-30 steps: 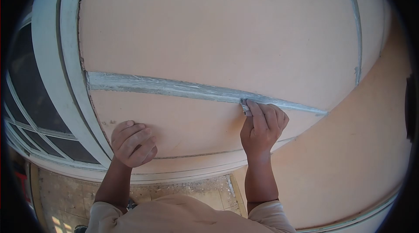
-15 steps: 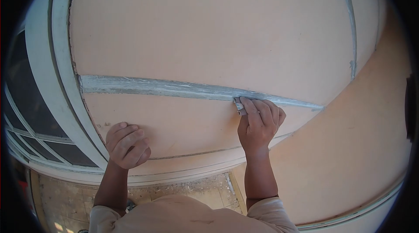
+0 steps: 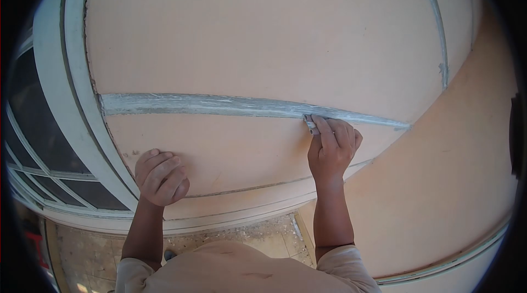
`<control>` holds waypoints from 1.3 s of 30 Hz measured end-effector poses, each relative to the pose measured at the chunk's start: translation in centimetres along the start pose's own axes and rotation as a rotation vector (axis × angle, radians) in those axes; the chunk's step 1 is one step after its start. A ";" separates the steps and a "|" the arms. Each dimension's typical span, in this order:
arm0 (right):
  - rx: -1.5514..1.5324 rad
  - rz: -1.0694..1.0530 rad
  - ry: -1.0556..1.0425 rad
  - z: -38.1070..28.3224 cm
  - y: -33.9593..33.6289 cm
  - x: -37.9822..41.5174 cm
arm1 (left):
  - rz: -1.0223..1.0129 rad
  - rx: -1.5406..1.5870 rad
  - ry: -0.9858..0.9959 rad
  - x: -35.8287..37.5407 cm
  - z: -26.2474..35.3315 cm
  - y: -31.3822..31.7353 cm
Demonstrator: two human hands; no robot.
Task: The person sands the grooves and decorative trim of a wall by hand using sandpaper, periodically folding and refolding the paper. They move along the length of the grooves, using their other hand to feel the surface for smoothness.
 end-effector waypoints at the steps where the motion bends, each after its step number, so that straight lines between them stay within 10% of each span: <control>1: 0.051 -0.016 0.029 1.4 -0.1 0.3 | 0.009 -0.021 -0.006 -0.1 0.0 0.0; 11: -0.274 -0.042 -0.132 -9.5 2.2 -4.9 | -0.013 0.112 -0.036 -1.6 -0.7 -0.8; 23: -0.040 -0.096 -0.022 -2.9 0.7 -2.3 | -0.022 0.099 0.022 -0.8 -0.7 -0.8; 29: -0.356 -0.012 -0.196 -13.2 2.5 -6.6 | -0.012 0.102 0.021 -0.6 -0.7 -1.0; 39: -0.161 -0.066 -0.079 -5.8 1.3 -3.9 | 0.013 0.082 0.018 -0.8 -0.6 -1.0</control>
Point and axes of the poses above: each hand's wrist, its own x-axis away from the middle knuckle, its own y-axis out of the palm, z = x × y, the point moved 7 cm from there along -x, towards the middle knuckle, and after that the axes turned 4 degrees about z, right-handed, at the moved point
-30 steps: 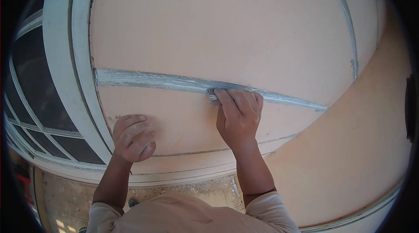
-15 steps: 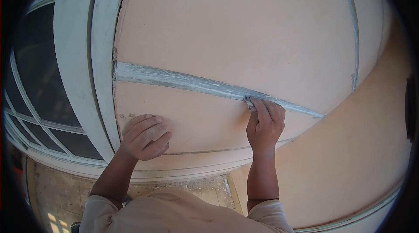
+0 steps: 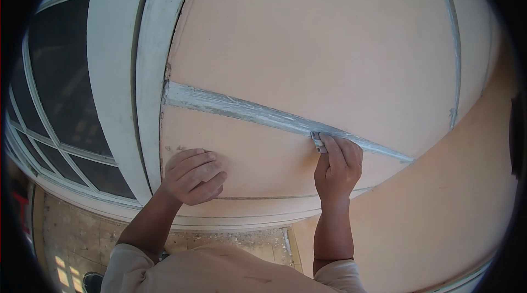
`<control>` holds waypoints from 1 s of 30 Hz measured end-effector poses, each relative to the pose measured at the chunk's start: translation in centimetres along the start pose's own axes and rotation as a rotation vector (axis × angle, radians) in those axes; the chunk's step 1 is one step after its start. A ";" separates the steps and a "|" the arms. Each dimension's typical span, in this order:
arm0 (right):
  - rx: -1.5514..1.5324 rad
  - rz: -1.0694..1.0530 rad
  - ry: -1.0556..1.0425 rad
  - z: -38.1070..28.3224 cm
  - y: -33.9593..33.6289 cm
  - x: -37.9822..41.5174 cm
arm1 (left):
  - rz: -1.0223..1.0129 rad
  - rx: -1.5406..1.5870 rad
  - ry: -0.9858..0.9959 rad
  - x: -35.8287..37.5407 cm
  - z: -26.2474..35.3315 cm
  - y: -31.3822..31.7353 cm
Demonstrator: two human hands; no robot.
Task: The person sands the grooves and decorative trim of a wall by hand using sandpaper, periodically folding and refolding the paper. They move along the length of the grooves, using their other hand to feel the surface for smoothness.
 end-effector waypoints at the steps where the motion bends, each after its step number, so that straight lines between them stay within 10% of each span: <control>1: 0.041 0.001 0.020 -0.2 -0.1 0.2 | -0.017 -0.002 -0.008 0.0 0.0 0.1; 30: -0.282 -0.029 -0.238 -15.3 4.0 -7.8 | 0.067 0.121 -0.039 -0.6 -0.7 -0.5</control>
Point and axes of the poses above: each hand's wrist, its own x-axis away from the middle knuckle, its own y-axis out of the palm, z = x × y, the point moved 7 cm from there along -x, towards the middle knuckle, and after that the axes turned 4 degrees about z, right-handed, at the moved point
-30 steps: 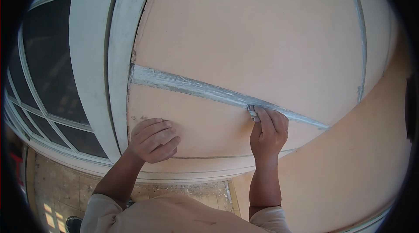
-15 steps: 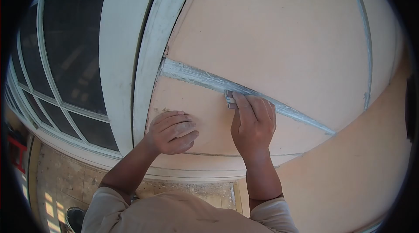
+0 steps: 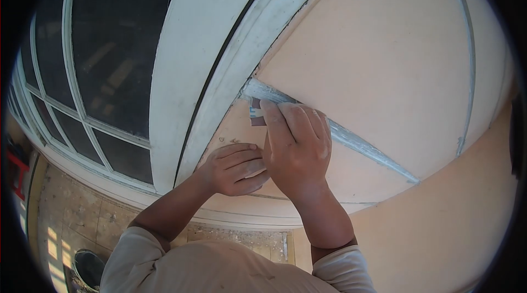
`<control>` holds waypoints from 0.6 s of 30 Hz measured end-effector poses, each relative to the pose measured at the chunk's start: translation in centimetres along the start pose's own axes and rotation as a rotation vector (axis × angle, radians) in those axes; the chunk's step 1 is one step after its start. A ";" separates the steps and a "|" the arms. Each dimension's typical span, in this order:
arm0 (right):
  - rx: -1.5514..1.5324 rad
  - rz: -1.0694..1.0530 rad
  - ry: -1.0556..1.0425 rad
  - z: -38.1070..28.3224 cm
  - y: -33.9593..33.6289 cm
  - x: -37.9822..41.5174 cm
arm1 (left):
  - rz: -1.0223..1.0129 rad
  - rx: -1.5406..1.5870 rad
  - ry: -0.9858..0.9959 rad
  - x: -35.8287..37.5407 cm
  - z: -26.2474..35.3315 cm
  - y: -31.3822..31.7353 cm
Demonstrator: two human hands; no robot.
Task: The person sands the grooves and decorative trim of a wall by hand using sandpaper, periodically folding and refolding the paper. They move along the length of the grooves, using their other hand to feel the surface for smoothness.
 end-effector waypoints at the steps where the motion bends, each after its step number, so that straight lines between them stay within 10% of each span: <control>1: 0.046 -0.022 0.015 0.8 -0.5 0.6 | 0.001 -0.009 -0.004 0.1 0.0 0.0; 18: 0.065 -0.087 -0.008 0.7 -0.4 0.6 | -0.016 -0.018 0.027 0.2 0.3 0.2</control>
Point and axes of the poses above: each hand's wrist, its own x-axis away from the middle knuckle, its own y-axis out of the palm, z = x × y, the point moved 7 cm from there along -x, towards the middle knuckle, and after that the axes turned 4 degrees about z, right-handed, at the moved point
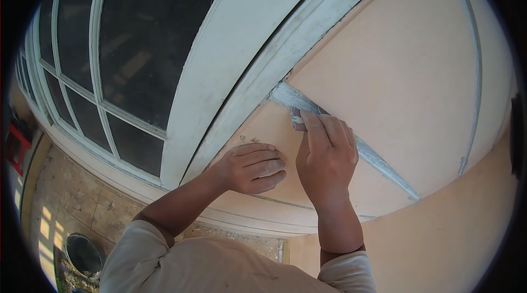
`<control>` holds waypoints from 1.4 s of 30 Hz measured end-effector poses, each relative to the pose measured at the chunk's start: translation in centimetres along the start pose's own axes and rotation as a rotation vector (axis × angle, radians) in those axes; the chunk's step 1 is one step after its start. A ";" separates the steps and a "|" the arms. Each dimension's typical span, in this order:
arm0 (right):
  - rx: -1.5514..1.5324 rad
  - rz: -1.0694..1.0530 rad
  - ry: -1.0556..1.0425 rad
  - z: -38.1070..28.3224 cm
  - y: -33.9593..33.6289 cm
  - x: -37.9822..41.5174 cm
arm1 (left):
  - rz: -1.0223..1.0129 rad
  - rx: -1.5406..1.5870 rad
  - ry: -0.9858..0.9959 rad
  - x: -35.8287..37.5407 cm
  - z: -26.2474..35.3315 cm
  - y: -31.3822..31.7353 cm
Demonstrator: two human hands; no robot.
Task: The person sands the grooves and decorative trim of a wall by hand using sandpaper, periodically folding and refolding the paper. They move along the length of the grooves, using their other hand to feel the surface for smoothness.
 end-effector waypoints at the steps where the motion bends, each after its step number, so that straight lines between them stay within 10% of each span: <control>1: 0.026 0.003 0.012 0.1 0.0 0.0 | 0.006 -0.017 -0.004 -0.1 -0.1 -0.1; 42: -0.066 0.112 -0.013 0.3 0.4 -0.8 | -0.005 -0.046 -0.022 0.1 0.1 0.0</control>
Point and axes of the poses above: each hand's wrist, its own x-axis away from the middle knuckle, its own y-axis out of the palm, z = x × y, the point moved 7 cm from there along -x, towards the middle knuckle, and after that the axes turned 4 degrees about z, right-handed, at the moved point
